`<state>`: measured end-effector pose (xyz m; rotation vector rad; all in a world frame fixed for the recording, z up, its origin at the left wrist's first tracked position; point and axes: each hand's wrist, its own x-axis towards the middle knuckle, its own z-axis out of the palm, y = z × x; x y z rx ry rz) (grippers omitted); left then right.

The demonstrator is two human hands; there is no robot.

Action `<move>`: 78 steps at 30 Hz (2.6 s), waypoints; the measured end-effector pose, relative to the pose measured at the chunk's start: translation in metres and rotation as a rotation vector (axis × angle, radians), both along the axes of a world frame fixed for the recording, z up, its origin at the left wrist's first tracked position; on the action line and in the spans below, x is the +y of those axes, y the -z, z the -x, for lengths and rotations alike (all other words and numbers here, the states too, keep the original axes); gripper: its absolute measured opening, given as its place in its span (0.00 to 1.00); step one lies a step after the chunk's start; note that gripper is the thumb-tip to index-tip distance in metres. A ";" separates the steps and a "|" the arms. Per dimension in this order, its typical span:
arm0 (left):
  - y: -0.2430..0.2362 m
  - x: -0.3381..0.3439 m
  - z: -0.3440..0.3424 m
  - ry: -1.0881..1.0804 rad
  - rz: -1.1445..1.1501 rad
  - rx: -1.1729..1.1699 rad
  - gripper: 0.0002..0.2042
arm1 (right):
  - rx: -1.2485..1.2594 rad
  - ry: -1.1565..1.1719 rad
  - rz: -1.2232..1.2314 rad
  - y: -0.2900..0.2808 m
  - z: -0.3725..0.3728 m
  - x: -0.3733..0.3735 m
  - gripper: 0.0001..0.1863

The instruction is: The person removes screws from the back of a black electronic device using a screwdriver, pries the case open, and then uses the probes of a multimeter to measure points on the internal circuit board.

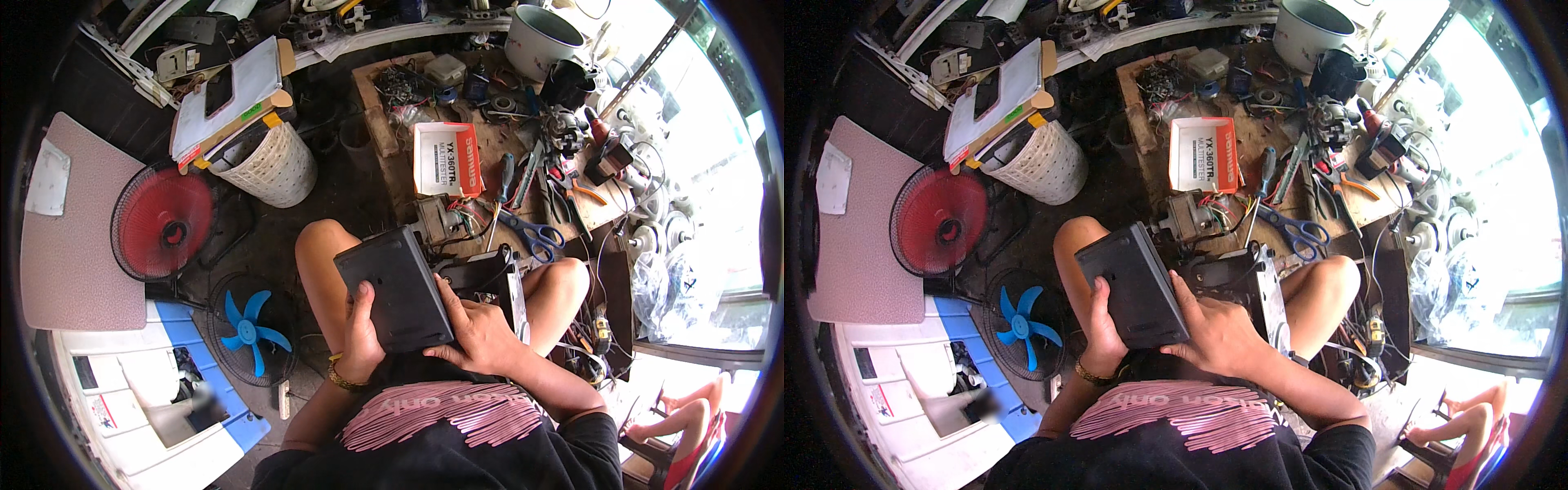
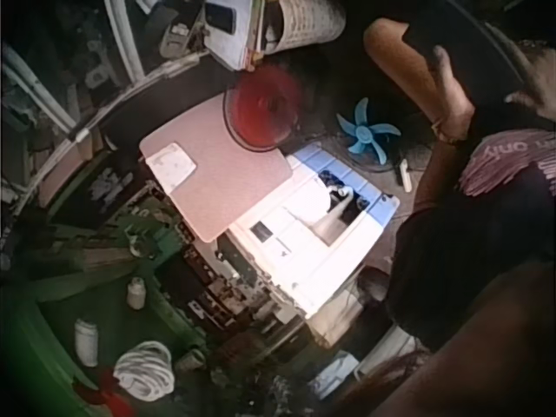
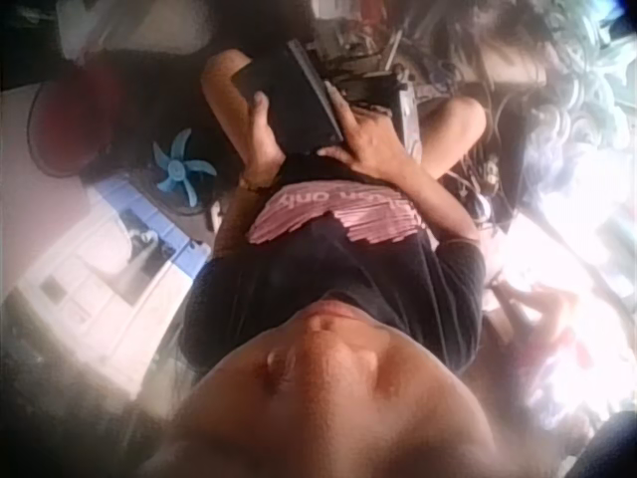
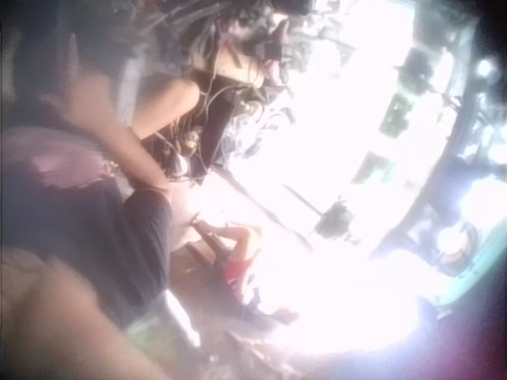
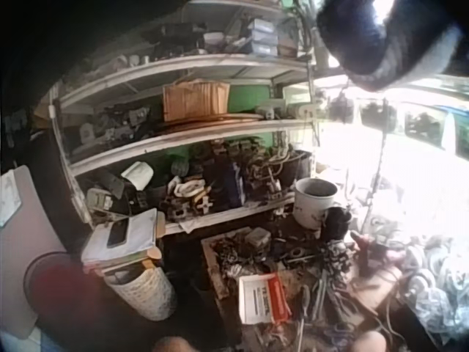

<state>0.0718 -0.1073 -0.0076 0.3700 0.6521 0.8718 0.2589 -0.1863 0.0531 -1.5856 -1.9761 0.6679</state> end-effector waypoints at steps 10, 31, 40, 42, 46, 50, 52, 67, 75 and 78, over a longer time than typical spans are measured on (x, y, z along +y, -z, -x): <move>-0.013 -0.006 -0.007 0.123 -0.114 0.028 0.34 | 0.169 0.136 -0.039 -0.022 -0.009 0.015 0.24; -0.033 -0.006 -0.014 0.112 -0.165 0.052 0.27 | 0.547 0.255 0.138 0.010 -0.019 0.019 0.16; -0.039 -0.001 -0.009 0.033 -0.429 0.296 0.28 | 1.719 0.402 0.267 0.050 -0.059 0.009 0.17; -0.034 -0.001 -0.005 0.059 -0.528 0.322 0.29 | 1.778 0.384 0.315 0.049 -0.059 0.009 0.18; -0.021 -0.004 0.006 0.118 -0.815 0.321 0.29 | 1.899 0.528 0.392 0.036 -0.052 0.011 0.19; -0.020 -0.011 0.010 0.154 -0.897 0.305 0.29 | 1.847 0.639 0.403 0.019 -0.043 0.013 0.18; -0.021 -0.012 0.009 0.147 -0.884 0.281 0.29 | 1.840 0.647 0.361 0.015 -0.040 0.015 0.17; -0.022 -0.016 0.011 0.240 -0.753 0.267 0.31 | 0.555 0.115 -0.126 -0.030 -0.037 0.025 0.23; -0.037 -0.015 -0.002 0.284 -0.519 0.336 0.29 | 0.403 0.141 -0.130 -0.014 -0.045 0.050 0.31; -0.043 -0.001 -0.008 0.369 0.053 0.028 0.25 | 0.217 -0.017 0.146 -0.020 -0.057 0.057 0.59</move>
